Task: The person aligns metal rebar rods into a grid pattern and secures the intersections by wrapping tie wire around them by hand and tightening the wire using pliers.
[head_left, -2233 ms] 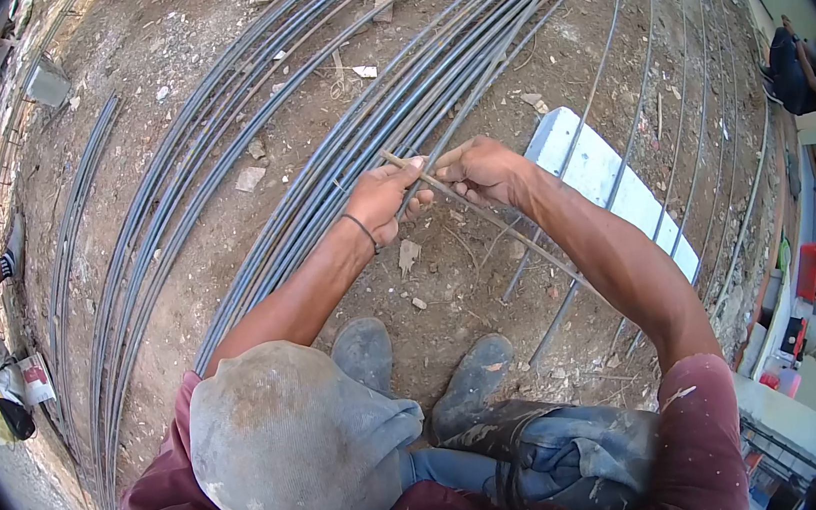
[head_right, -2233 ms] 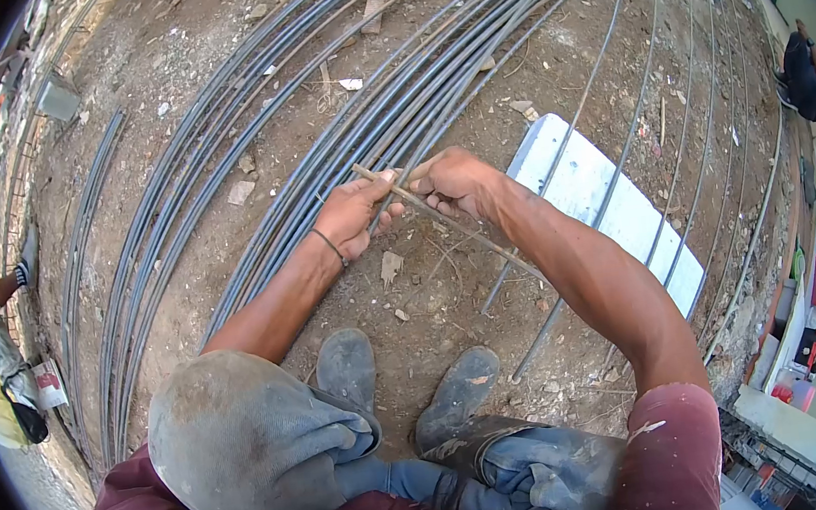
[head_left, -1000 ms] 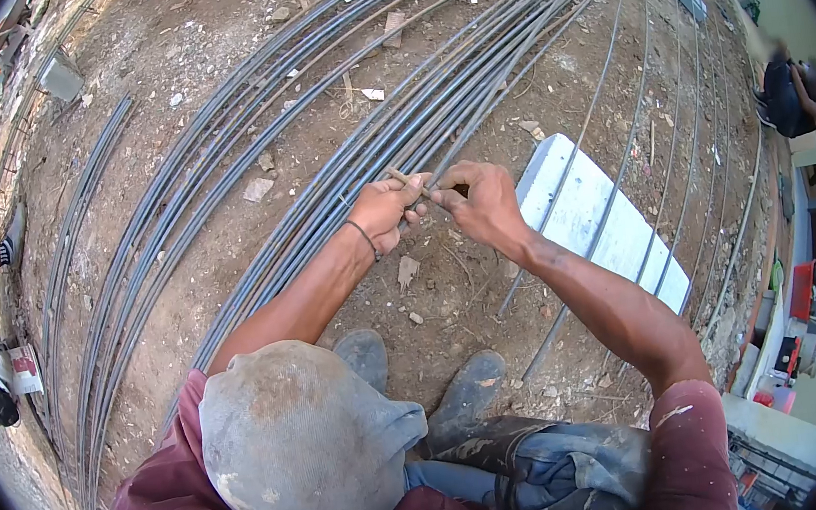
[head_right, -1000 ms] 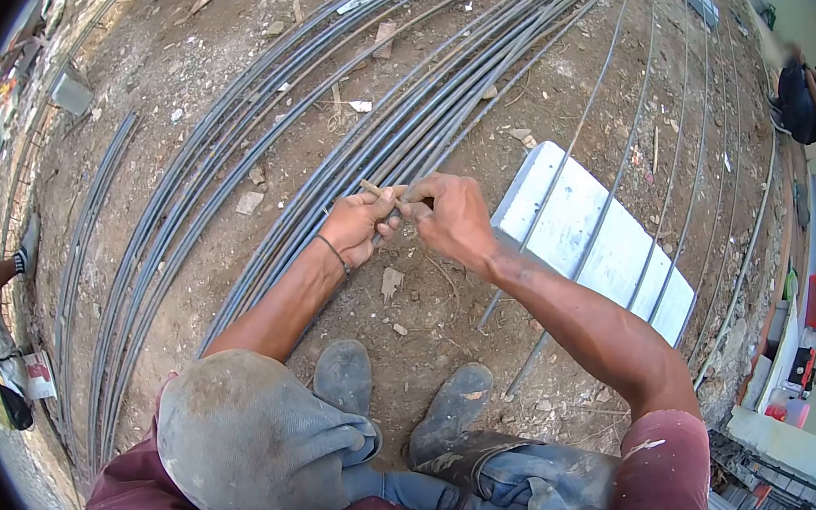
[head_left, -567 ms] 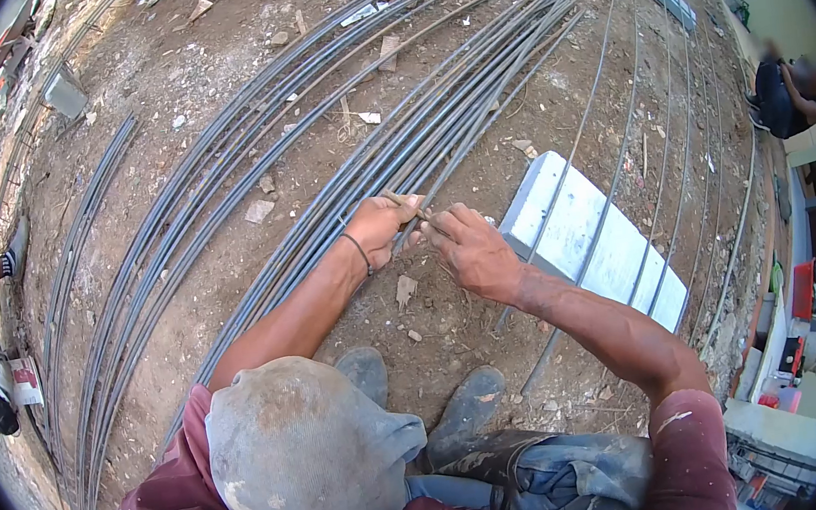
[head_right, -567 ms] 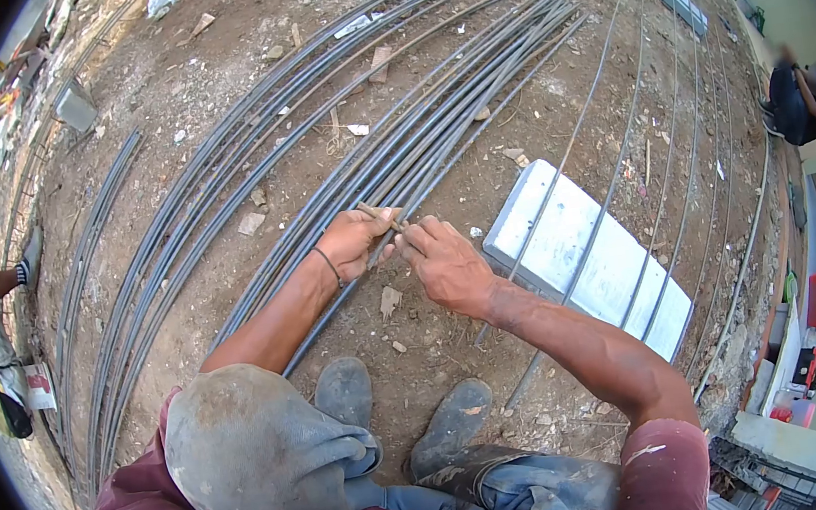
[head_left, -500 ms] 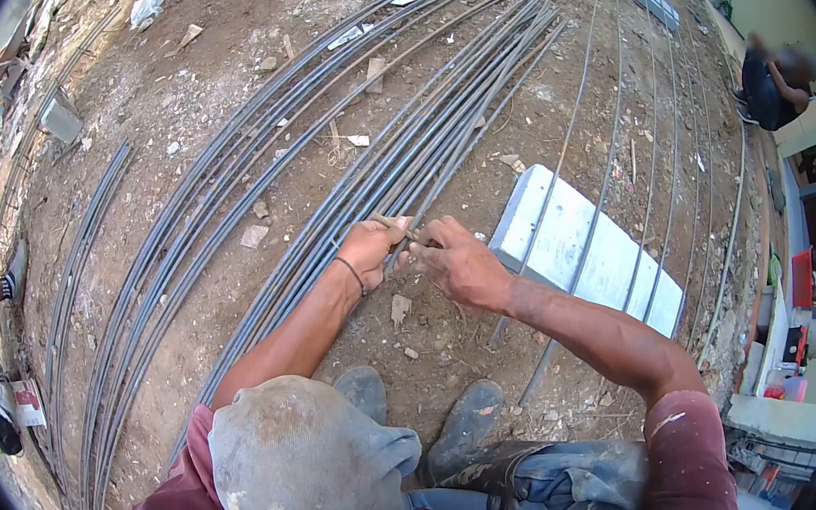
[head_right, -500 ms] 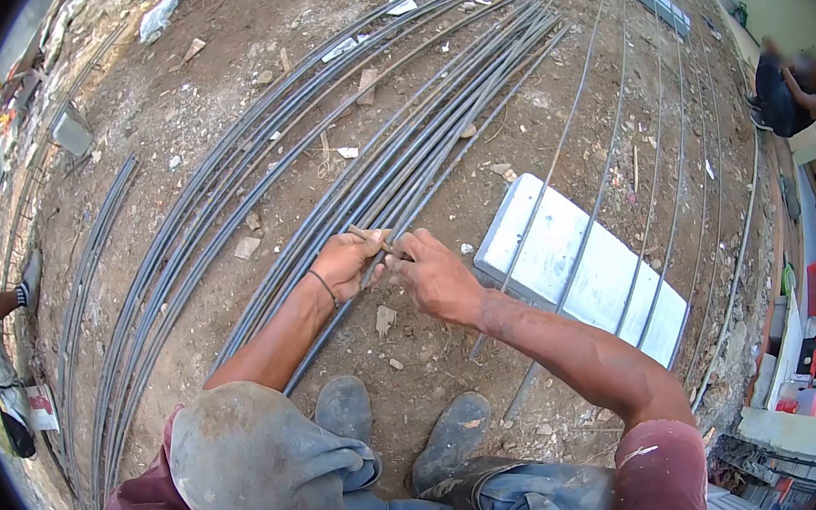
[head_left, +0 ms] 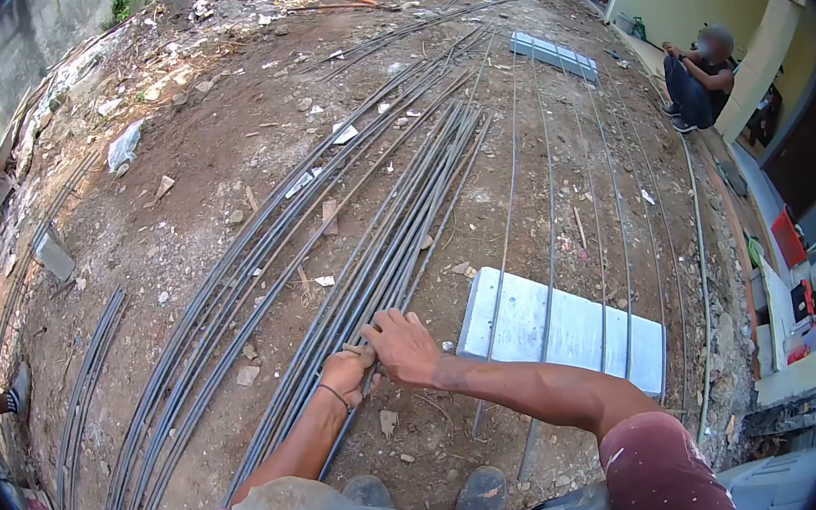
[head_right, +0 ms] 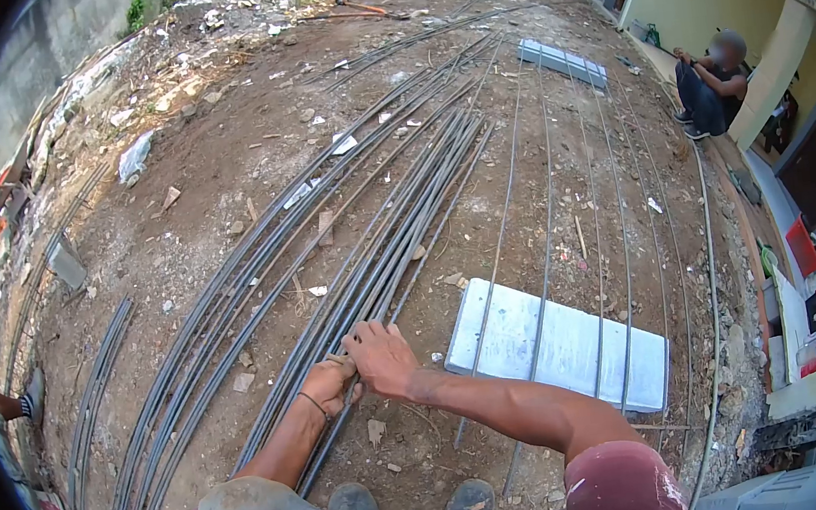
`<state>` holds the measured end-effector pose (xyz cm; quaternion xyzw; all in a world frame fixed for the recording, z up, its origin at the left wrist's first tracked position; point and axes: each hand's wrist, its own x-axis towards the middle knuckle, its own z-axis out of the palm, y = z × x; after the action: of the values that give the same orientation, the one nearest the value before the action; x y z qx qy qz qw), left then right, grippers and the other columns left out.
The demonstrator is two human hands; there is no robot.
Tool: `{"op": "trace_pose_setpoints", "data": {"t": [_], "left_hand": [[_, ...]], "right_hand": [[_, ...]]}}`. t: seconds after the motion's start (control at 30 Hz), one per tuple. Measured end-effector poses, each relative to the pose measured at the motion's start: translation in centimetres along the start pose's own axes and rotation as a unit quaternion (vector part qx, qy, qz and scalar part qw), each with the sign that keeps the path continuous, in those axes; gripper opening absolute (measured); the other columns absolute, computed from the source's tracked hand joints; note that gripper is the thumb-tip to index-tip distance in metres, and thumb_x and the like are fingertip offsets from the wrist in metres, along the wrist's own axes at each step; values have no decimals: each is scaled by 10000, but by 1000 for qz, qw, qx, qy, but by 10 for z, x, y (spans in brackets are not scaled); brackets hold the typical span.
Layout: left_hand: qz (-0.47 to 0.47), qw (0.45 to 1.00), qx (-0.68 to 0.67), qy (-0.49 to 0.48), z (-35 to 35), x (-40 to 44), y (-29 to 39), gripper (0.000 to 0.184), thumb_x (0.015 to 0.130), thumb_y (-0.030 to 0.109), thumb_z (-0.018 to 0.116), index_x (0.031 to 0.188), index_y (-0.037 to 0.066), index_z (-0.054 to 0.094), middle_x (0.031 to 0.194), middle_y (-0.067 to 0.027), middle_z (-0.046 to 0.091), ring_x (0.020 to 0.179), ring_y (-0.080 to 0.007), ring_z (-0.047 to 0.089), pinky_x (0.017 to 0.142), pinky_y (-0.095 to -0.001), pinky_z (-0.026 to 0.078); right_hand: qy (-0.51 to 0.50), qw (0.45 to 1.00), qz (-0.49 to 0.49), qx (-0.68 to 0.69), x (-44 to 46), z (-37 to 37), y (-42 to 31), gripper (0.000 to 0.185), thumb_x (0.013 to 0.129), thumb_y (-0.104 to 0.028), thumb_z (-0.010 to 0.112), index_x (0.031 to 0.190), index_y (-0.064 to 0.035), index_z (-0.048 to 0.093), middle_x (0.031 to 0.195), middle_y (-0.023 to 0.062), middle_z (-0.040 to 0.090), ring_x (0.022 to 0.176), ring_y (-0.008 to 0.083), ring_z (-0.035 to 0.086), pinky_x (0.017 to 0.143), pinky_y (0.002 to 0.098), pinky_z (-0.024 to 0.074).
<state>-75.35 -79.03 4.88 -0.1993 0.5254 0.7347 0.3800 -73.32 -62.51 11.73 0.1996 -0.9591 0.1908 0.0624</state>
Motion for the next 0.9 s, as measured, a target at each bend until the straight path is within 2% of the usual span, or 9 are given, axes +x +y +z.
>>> {"op": "trace_pose_setpoints", "data": {"t": [0.13, 0.27, 0.33, 0.53, 0.6, 0.67, 0.73, 0.87, 0.9], "left_hand": [[24, 1000, 5, 7, -2, 5, -6, 93, 1042, 206, 621, 1008, 141, 679, 978, -11, 716, 841, -125, 676, 694, -328, 587], [34, 999, 12, 24, 11, -9, 0, 87, 1030, 189, 637, 1052, 119, 685, 1024, -10, 718, 873, -133, 680, 715, -339, 592], [47, 999, -1, 19, 9, -3, -8, 120, 1021, 153, 635, 1115, 93, 680, 1048, -21, 717, 917, -142, 682, 759, -336, 578], [28, 998, -42, 40, 7, -26, -10, 272, 1024, 100, 603, 1292, 60, 585, 1225, -41, 648, 1097, -144, 632, 928, -359, 561], [37, 990, -134, -27, 0, -24, -8, 278, 1046, 108, 580, 1315, 45, 559, 1229, -44, 626, 1110, -154, 627, 970, -367, 566], [17, 981, -194, -18, -6, -15, -17, 248, 1061, 113, 557, 1298, 39, 563, 1241, -64, 606, 1129, -172, 621, 970, -375, 589], [-90, 952, -294, -15, -11, -5, -22, 216, 1062, 109, 552, 1264, 36, 580, 1251, -94, 599, 1142, -191, 625, 921, -363, 616], [-80, 964, -253, 11, -8, -7, -21, 197, 1057, 107, 559, 1233, 29, 602, 1190, -111, 645, 1103, -204, 658, 888, -344, 631], [-59, 983, -171, 21, -7, -12, -20, 191, 1052, 106, 566, 1216, 22, 617, 1148, -112, 672, 1056, -207, 680, 881, -336, 632]], "right_hand": [[-19, 992, -120, -36, 0, 7, 11, 172, 871, -181, 637, 1016, -92, 618, 944, 85, 622, 1019, 271, 569, 847, 421, 420], [-65, 985, -145, -68, 9, 10, 20, 209, 844, -184, 659, 1023, -90, 609, 885, 56, 643, 1005, 243, 577, 835, 387, 421], [-121, 980, -138, -81, 7, 21, 21, 332, 805, -157, 749, 1061, -42, 571, 980, 87, 691, 1071, 276, 578, 868, 408, 443], [-105, 987, -118, -25, 9, 18, 21, 256, 832, -82, 684, 1024, -21, 526, 948, 149, 681, 1024, 332, 599, 877, 426, 509], [-109, 988, -112, -11, 11, 16, 22, 238, 842, -82, 674, 1015, -24, 522, 936, 152, 676, 1011, 331, 598, 866, 423, 515], [-107, 989, -106, -2, 9, 18, 21, 220, 851, -82, 664, 1007, -26, 519, 924, 155, 671, 998, 330, 597, 855, 421, 522], [-96, 990, -100, 6, 9, 18, 22, 280, 823, -48, 685, 1026, -32, 494, 875, 160, 650, 976, 335, 559, 848, 441, 497], [-91, 990, -109, 2, 8, 18, 23, 371, 789, -78, 758, 1033, -37, 481, 890, 149, 649, 1000, 332, 560, 844, 443, 505], [-91, 991, -101, 13, 7, 17, 22, 427, 762, -102, 799, 1035, -41, 476, 899, 145, 649, 1005, 334, 560, 845, 445, 506]]}}
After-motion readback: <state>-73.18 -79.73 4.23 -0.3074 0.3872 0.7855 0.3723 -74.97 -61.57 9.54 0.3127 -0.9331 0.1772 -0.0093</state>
